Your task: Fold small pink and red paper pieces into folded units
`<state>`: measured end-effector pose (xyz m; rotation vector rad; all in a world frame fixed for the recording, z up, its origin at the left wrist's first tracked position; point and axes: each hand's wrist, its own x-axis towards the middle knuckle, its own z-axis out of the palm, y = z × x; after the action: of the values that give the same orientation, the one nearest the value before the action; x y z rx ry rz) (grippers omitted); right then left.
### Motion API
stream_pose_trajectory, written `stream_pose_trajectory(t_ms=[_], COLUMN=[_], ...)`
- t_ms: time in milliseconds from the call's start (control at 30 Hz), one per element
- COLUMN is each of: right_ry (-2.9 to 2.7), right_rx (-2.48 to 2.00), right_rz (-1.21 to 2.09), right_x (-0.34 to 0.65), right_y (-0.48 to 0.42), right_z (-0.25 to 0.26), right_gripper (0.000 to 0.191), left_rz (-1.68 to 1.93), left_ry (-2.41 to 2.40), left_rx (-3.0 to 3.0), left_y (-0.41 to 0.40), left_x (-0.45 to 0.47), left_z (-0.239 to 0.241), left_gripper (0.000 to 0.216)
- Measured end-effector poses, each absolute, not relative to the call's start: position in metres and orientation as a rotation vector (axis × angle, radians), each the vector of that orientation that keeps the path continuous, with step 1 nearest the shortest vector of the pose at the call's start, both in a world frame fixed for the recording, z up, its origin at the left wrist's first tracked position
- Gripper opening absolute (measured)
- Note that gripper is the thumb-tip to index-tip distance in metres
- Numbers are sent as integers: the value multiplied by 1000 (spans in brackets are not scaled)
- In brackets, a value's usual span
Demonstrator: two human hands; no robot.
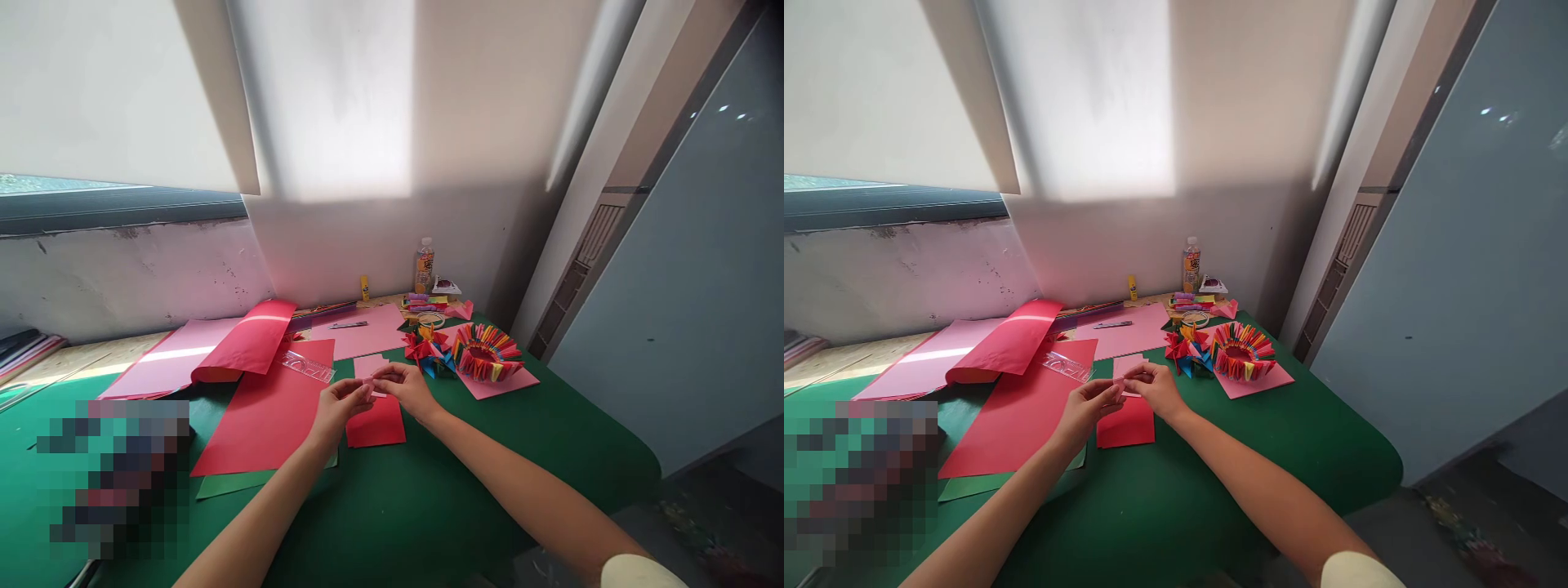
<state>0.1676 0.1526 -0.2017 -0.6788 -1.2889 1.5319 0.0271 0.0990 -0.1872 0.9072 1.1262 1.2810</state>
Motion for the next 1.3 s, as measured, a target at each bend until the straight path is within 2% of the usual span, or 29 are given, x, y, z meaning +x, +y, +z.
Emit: stream_pose_trajectory(t_ms=[333, 567, 800, 1000, 1300], right_ry=[-1337, -1422, -1408, -1452, -1557], right_rx=[-707, -722, -719, -660, -669], right_rz=[1519, 1486, 1518, 1489, 1412], right_x=[168, 170, 170, 170, 171], right_y=[150, 150, 148, 149, 149], right_z=[-200, -196, -193, -196, -197], right_gripper=[34, 31, 32, 28, 26], left_rz=[1348, 1399, 1448, 1461, 1478], left_ry=[1226, 1302, 1226, 1210, 1233], left_rx=[1047, 1220, 1165, 1222, 1276], left_y=[100, 98, 98, 99, 101], left_x=[26, 27, 27, 26, 24], left_z=[-187, -183, -183, -185, -188], left_gripper=[29, 22, 31, 20, 17])
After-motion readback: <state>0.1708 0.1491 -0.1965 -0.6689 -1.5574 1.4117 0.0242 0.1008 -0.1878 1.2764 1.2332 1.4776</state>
